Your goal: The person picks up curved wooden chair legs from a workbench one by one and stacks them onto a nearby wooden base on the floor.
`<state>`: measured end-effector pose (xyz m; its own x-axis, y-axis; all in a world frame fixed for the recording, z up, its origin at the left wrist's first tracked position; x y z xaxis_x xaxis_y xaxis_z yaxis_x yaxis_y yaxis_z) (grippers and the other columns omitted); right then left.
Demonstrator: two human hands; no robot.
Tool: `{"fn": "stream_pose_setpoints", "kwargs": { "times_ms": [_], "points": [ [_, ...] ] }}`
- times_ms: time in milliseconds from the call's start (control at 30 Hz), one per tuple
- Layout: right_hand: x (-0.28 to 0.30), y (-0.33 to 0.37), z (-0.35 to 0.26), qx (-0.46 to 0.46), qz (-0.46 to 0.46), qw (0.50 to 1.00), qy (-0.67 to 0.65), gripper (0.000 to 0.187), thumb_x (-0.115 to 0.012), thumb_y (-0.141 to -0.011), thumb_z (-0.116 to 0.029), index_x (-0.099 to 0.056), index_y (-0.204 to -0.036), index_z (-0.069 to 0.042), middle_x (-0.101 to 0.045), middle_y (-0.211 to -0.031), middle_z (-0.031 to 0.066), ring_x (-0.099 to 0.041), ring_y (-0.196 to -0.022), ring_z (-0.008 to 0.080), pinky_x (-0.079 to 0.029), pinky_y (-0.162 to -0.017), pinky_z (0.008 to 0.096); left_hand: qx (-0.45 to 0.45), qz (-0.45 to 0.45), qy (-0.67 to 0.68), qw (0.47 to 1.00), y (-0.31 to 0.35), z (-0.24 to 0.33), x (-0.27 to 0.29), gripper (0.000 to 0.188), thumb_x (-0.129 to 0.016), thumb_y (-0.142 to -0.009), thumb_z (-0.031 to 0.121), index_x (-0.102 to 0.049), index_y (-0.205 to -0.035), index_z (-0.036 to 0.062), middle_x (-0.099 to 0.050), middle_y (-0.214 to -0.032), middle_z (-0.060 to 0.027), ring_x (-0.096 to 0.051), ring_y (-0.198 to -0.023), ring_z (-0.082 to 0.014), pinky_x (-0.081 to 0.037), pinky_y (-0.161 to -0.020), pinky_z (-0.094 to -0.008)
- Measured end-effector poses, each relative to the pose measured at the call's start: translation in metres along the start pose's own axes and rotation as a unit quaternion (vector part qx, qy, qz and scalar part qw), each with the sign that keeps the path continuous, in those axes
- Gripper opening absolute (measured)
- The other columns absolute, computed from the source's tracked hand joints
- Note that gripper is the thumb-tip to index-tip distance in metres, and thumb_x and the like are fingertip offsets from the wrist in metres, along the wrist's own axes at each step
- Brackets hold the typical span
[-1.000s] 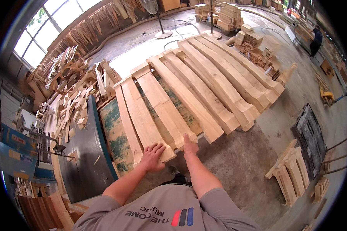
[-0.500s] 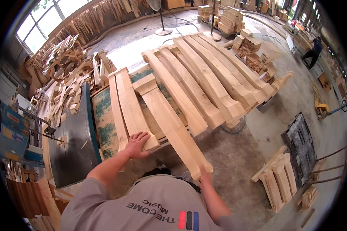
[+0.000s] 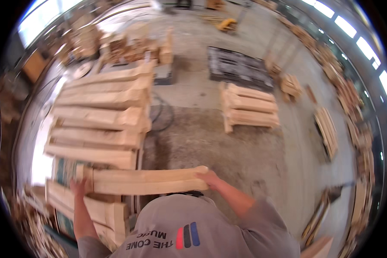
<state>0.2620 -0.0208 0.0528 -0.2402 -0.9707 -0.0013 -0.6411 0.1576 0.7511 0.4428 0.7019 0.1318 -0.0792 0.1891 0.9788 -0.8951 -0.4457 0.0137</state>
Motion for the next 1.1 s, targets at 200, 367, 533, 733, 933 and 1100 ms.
{"fn": "stream_pose_setpoints", "kwargs": {
  "times_ms": [200,367,533,733,933,1100],
  "points": [
    [0.023,0.023,0.004,-0.020,0.138,0.990,-0.026,0.059,-0.070,-0.080,-0.050,-0.065,-0.106,0.003,-0.066,-0.100,0.0117,-0.064,-0.089,0.0182,-0.052,-0.075,0.0340,0.007,-0.217,0.261,0.941,-0.007,0.073,-0.015,0.052,-0.078,-0.072,0.024,-0.056,-0.107,-0.0084,-0.064,-0.099,-0.0184,-0.062,-0.089,-0.0279,-0.049,-0.078,-0.0389],
    [0.028,0.020,0.013,-0.033,0.225,0.971,0.078,0.066,-0.070,-0.073,-0.060,-0.069,-0.097,0.001,-0.068,-0.091,0.0131,-0.066,-0.085,0.0219,-0.051,-0.074,0.0358,-0.018,-0.188,0.227,0.956,-0.020,0.041,-0.022,0.043,-0.077,-0.075,0.024,-0.059,-0.099,-0.0068,-0.065,-0.093,-0.0168,-0.062,-0.082,-0.0242,-0.050,-0.072,-0.0381],
    [0.027,0.029,0.001,-0.034,0.242,0.953,0.178,0.075,-0.066,-0.068,-0.069,-0.071,-0.092,0.001,-0.069,-0.089,0.0181,-0.067,-0.087,0.0296,-0.050,-0.075,0.0393,-0.005,-0.201,0.227,0.953,-0.025,0.046,-0.026,0.040,-0.077,-0.075,0.023,-0.060,-0.096,-0.0065,-0.065,-0.092,-0.0166,-0.062,-0.080,-0.0235,-0.049,-0.070,-0.0374],
    [0.026,0.031,-0.005,-0.047,0.229,0.951,0.204,0.075,-0.065,-0.068,-0.071,-0.071,-0.090,0.000,-0.069,-0.085,0.0177,-0.068,-0.086,0.0305,-0.050,-0.074,0.0389,-0.027,-0.189,0.239,0.952,-0.022,0.053,-0.019,0.037,-0.077,-0.075,0.023,-0.059,-0.090,-0.0058,-0.064,-0.083,-0.0128,-0.059,-0.072,-0.0206,-0.048,-0.063,-0.0365],
    [0.014,0.039,-0.024,-0.033,0.241,0.954,0.173,0.080,-0.062,-0.069,-0.073,-0.069,-0.096,0.003,-0.068,-0.093,0.0210,-0.066,-0.092,0.0307,-0.050,-0.077,0.0392,-0.023,-0.210,0.204,0.956,-0.023,0.036,-0.026,0.039,-0.080,-0.070,0.020,-0.060,-0.091,-0.0056,-0.065,-0.083,-0.0133,-0.062,-0.075,-0.0212,-0.049,-0.065,-0.0361],
    [0.033,0.035,-0.007,-0.091,0.320,0.936,0.111,0.080,-0.061,-0.072,-0.070,-0.067,-0.099,0.004,-0.066,-0.101,0.0221,-0.065,-0.096,0.0320,-0.049,-0.081,0.0403,-0.043,-0.202,0.225,0.952,-0.018,0.053,-0.015,0.039,-0.081,-0.069,0.020,-0.060,-0.090,-0.0049,-0.065,-0.081,-0.0132,-0.062,-0.072,-0.0201,-0.049,-0.063,-0.0355]
  ]
}}
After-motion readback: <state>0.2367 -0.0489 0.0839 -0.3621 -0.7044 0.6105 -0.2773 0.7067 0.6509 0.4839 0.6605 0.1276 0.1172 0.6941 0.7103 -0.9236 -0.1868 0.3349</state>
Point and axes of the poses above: each hand's wrist, its own y-axis away from the middle knuckle, its own x-axis out of the back of the hand, z = x × y, the point moved 10 cm from there along -y, towards the middle knuckle
